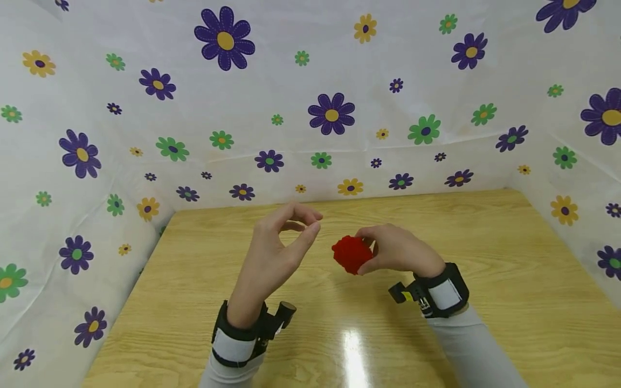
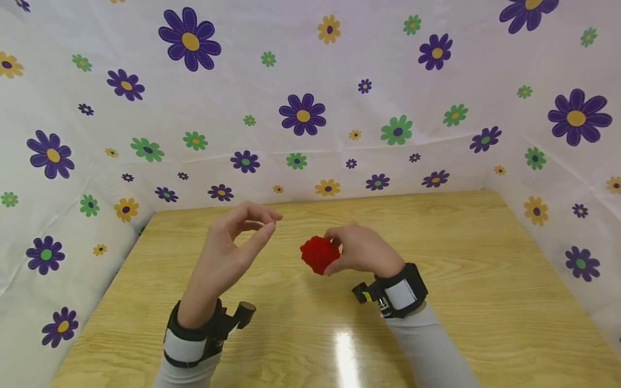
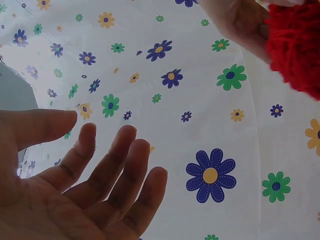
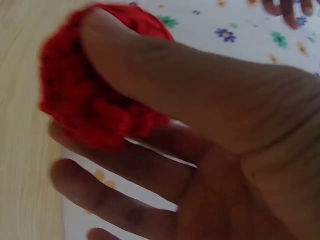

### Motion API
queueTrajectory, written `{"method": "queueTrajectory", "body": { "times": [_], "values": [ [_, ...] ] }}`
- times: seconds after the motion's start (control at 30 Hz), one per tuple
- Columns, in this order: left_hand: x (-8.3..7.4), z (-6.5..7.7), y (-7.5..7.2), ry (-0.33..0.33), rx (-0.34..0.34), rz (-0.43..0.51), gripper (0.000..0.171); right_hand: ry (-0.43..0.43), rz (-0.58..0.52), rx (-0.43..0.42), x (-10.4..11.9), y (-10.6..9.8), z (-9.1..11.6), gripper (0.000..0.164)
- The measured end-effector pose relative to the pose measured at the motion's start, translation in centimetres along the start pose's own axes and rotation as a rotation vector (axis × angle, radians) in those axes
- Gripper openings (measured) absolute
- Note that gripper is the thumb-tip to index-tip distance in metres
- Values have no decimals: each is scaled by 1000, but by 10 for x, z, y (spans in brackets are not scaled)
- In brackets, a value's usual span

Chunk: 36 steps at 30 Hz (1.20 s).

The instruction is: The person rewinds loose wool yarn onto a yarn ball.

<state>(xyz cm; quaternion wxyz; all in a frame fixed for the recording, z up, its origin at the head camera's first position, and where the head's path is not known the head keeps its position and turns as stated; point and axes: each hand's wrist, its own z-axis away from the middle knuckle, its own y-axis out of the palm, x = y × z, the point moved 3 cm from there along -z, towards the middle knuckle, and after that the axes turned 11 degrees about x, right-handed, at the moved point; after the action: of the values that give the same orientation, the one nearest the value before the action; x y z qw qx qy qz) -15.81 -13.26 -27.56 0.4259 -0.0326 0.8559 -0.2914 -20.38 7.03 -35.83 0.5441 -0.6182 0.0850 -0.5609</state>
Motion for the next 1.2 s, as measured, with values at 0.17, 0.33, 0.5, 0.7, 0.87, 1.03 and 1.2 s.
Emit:
{"method": "queueTrajectory", "body": {
  "times": [0.17,0.33,0.5,0.7,0.87,1.03,1.2],
  "values": [
    [1,1,-1,-13,21,-17,3,43,-16,219,-17,16,-11,55],
    [3,3,-1,-16,35,-35,8,103,-5,350,-28,26,-15,56],
    [3,2,0,13,52,-45,10,128,25,394,-32,33,-20,51],
    [1,0,-1,23,52,-47,11,143,52,376,-29,36,-22,57],
    [-6,0,-2,18,54,-42,10,166,30,374,-26,34,-22,61],
    [-26,1,-5,-7,50,-43,10,173,7,376,-25,33,-22,62],
    [-32,1,-8,-46,50,-52,9,146,-8,365,-25,30,-22,69]
  ]
}}
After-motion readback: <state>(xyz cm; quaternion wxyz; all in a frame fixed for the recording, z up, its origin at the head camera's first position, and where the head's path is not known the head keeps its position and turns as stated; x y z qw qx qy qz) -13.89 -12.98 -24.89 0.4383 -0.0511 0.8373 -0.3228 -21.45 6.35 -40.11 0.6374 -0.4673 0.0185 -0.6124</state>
